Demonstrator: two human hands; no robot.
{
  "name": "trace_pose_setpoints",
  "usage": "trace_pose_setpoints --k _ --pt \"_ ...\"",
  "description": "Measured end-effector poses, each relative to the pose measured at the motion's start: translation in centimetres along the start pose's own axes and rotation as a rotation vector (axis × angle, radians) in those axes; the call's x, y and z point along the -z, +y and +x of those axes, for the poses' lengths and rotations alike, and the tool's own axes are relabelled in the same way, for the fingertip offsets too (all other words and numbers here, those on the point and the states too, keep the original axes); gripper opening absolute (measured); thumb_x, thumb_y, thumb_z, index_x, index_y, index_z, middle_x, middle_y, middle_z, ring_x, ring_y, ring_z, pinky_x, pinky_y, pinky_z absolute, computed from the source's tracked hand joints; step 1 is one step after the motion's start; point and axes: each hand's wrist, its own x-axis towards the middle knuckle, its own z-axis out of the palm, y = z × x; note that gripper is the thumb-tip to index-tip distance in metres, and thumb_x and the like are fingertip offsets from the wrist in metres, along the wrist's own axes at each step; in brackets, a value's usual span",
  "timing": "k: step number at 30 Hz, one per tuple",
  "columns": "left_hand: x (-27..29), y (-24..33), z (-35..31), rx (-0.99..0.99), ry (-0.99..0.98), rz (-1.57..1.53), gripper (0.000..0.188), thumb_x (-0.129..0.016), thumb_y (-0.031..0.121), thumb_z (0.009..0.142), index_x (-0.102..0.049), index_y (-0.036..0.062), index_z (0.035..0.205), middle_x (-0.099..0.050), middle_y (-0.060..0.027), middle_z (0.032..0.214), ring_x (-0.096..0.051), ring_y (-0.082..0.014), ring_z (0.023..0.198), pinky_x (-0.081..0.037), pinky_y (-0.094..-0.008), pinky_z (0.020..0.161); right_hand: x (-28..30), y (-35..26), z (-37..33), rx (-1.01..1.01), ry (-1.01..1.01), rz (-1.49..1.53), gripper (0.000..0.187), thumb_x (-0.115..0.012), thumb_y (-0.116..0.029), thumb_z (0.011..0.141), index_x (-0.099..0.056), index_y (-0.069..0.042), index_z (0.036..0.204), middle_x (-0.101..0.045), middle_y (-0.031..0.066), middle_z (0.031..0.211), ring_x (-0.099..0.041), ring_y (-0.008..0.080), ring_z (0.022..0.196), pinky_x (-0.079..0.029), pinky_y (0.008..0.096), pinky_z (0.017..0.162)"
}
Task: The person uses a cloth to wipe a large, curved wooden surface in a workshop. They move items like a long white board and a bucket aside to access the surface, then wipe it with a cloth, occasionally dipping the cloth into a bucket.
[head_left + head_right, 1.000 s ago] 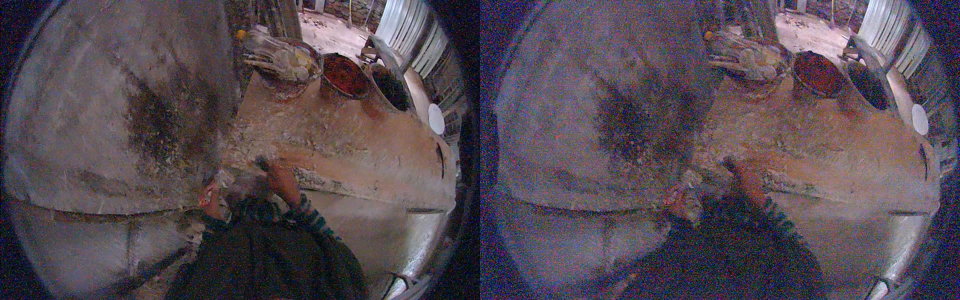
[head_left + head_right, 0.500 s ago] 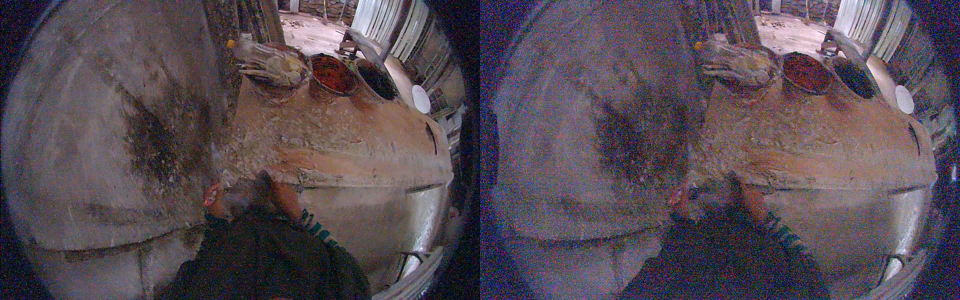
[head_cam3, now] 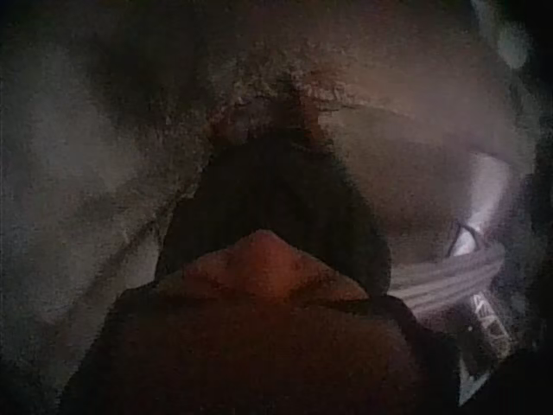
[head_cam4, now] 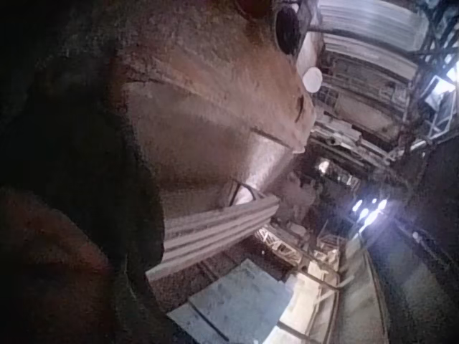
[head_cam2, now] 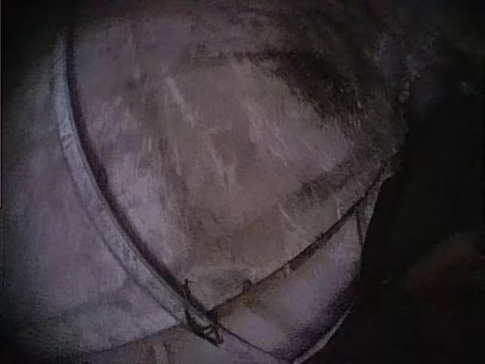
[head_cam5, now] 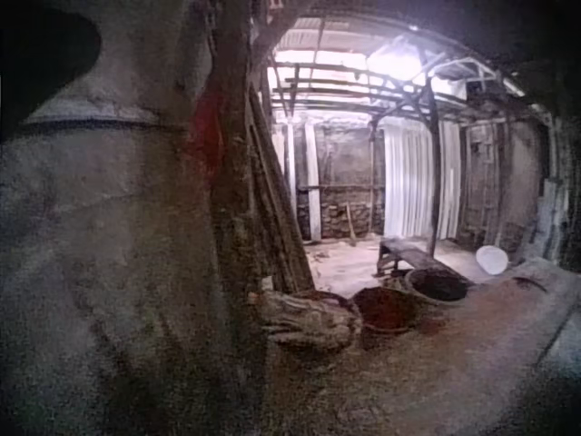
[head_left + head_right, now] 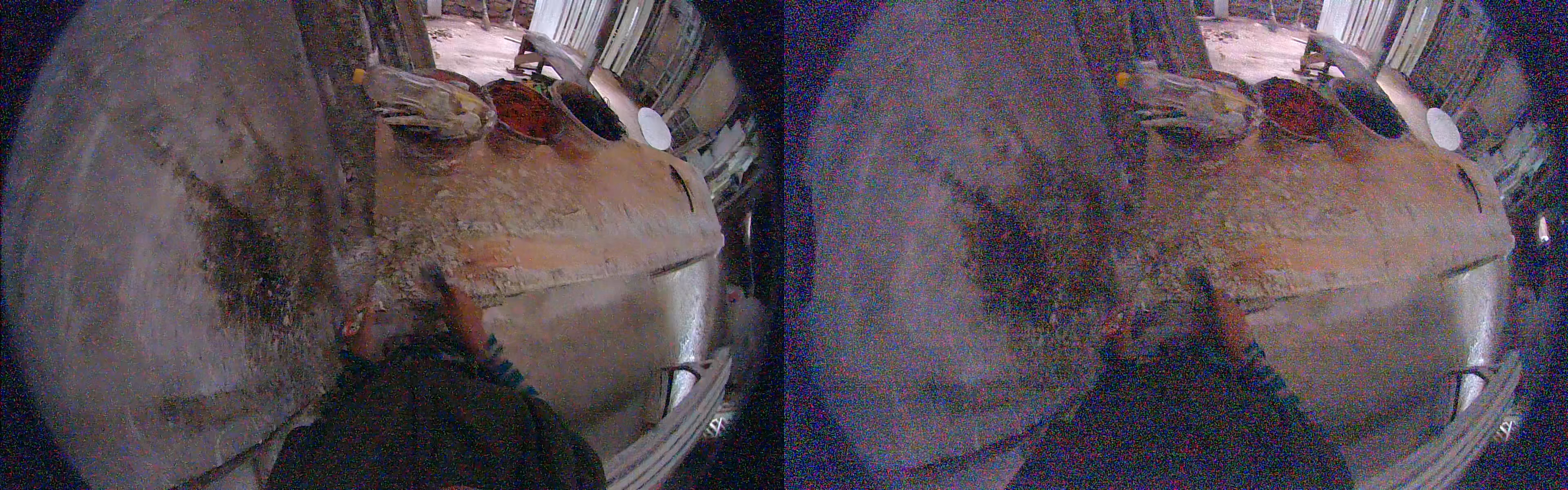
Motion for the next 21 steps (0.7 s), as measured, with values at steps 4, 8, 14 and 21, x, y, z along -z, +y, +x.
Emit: trace_pose_setpoints --k 4,8,14,21 --pt "0.3 0.5 0.8 0.006 -0.038 0.015 0.037 -0.076 0.019 0.093 -0.065 0.0106 0.127 -0.060 -0.0119 0.122 -0.066 -0.0241 0.102 -0.056 -0.0385 0.089 3.2 -4.3 7.6 -0.004 -0.147 0.045 0.037 -0.060 -0.026 0.098 -0.059 -0.013 0.133 -0.072 0.0225 0.098 -0.069 0.0464 0.083 -0.053 0.0554 0.071" --pt "1.1 0.7 1.0 0.003 -0.051 0.038 0.038 -0.076 0.019 0.093 -0.065 0.0109 0.128 -0.060 -0.0124 0.124 -0.066 -0.0245 0.102 -0.056 -0.0388 0.090 5.0 -4.1 8.7 -0.104 -0.111 0.106 0.032 -0.060 -0.025 0.099 -0.060 -0.011 0.128 -0.072 0.0226 0.099 -0.069 0.0455 0.087 -0.053 0.0550 0.074" --pt "0.7 0.0 0.7 -0.001 -0.107 0.048 0.039 -0.075 0.020 0.093 -0.064 0.0112 0.129 -0.059 -0.0133 0.125 -0.066 -0.0252 0.103 -0.056 -0.0392 0.090 4.3 -0.2 -5.9 -0.025 -0.153 0.022 0.034 -0.067 -0.028 0.095 -0.061 -0.012 0.124 -0.069 0.0231 0.107 -0.069 0.0437 0.091 -0.054 0.0546 0.074" --pt "0.6 1.6 2.3 -0.037 -0.196 0.121 0.040 -0.075 0.020 0.093 -0.064 0.0116 0.130 -0.058 -0.0143 0.128 -0.066 -0.0261 0.104 -0.055 -0.0398 0.091 -2.2 0.9 4.6 -0.024 -0.315 0.143 0.035 -0.065 -0.028 0.098 -0.061 -0.010 0.127 -0.069 0.0219 0.105 -0.070 0.0437 0.092 -0.055 0.0501 0.080"
